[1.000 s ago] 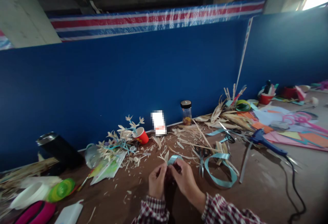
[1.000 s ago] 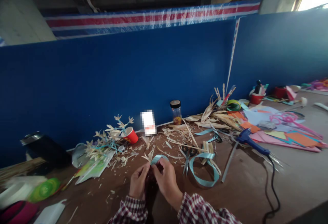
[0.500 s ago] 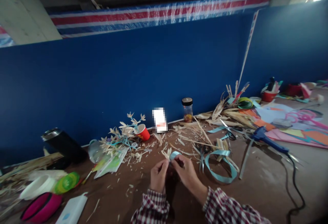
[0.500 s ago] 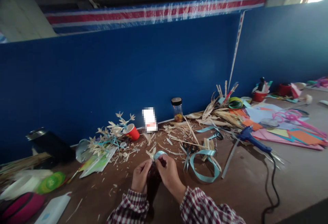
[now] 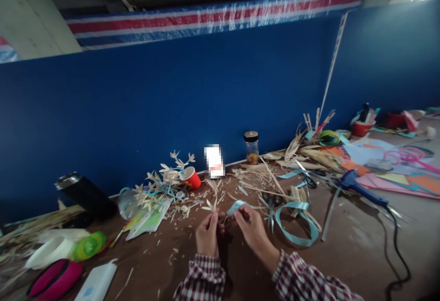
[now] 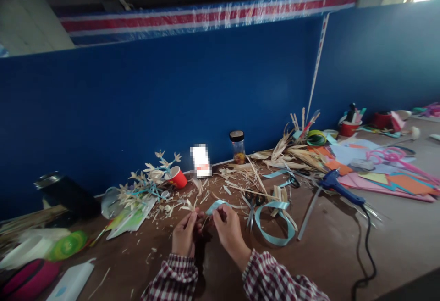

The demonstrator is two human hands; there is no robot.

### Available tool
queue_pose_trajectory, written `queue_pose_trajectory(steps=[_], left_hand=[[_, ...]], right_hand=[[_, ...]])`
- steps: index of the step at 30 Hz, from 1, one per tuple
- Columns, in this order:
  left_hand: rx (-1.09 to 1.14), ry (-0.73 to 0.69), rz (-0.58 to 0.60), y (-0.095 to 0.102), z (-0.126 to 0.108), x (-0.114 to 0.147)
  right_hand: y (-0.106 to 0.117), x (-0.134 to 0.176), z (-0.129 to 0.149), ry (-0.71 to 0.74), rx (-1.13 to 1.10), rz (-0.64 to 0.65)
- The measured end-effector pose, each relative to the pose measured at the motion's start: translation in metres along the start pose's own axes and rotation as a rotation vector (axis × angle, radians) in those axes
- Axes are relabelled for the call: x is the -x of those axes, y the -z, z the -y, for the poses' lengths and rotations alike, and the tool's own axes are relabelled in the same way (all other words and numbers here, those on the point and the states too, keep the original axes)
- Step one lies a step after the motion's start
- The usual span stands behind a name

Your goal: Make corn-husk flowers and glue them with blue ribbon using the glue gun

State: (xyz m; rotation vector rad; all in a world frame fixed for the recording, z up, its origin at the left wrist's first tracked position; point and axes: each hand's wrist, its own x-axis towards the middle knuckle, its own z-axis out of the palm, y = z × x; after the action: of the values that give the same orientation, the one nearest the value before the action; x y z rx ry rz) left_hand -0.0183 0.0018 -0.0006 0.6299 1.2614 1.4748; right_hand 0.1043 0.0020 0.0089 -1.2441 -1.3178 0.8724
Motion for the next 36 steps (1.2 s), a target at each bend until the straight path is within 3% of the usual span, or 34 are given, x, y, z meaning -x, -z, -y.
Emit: queue_pose_trajectory(steps=[4,8,12,16,19,22,26,29,32,36], left_hand=[[0.049,-0.007,-0.055,-0.001,-0.005,0.001],[0.06,0.029,-0.003,-0.004,-0.008,0.003],[0.098,0.046,0.057,-0.005,-0.008,0.003],[0.102,0.095,0.015,-0.007,-0.009,0.004],[0.06,0.125,-0.007,-0.008,-0.009,0.005],[0.026,0.148,0.02,-0.007,-0.007,0.005],[0.002,0.171,0.037,-0.003,-0.002,0.001],[0.043,0.199,0.035,-0.001,-0.002,-0.001],[0.073,0.189,0.044,-0.001,-0.003,-0.001],[-0.068,0.008,0.012,-0.003,-0.002,-0.001]], right_hand=[[0.008,-0.006,-0.003,0.002,0.171,0.069],[0.019,-0.01,-0.001,0.019,0.421,0.229],[0.034,0.0,0.014,0.069,0.556,0.187],[0.059,0.022,0.035,0.179,0.591,0.329],[0.092,0.034,0.044,0.17,0.554,0.385],[0.141,0.033,0.042,0.127,0.609,0.296],[0.223,0.018,0.029,0.029,0.813,0.062],[0.268,0.005,0.017,-0.048,0.938,-0.094],[0.28,-0.01,0.008,-0.05,1.0,-0.115],[0.26,-0.03,0.003,-0.008,1.03,-0.051]])
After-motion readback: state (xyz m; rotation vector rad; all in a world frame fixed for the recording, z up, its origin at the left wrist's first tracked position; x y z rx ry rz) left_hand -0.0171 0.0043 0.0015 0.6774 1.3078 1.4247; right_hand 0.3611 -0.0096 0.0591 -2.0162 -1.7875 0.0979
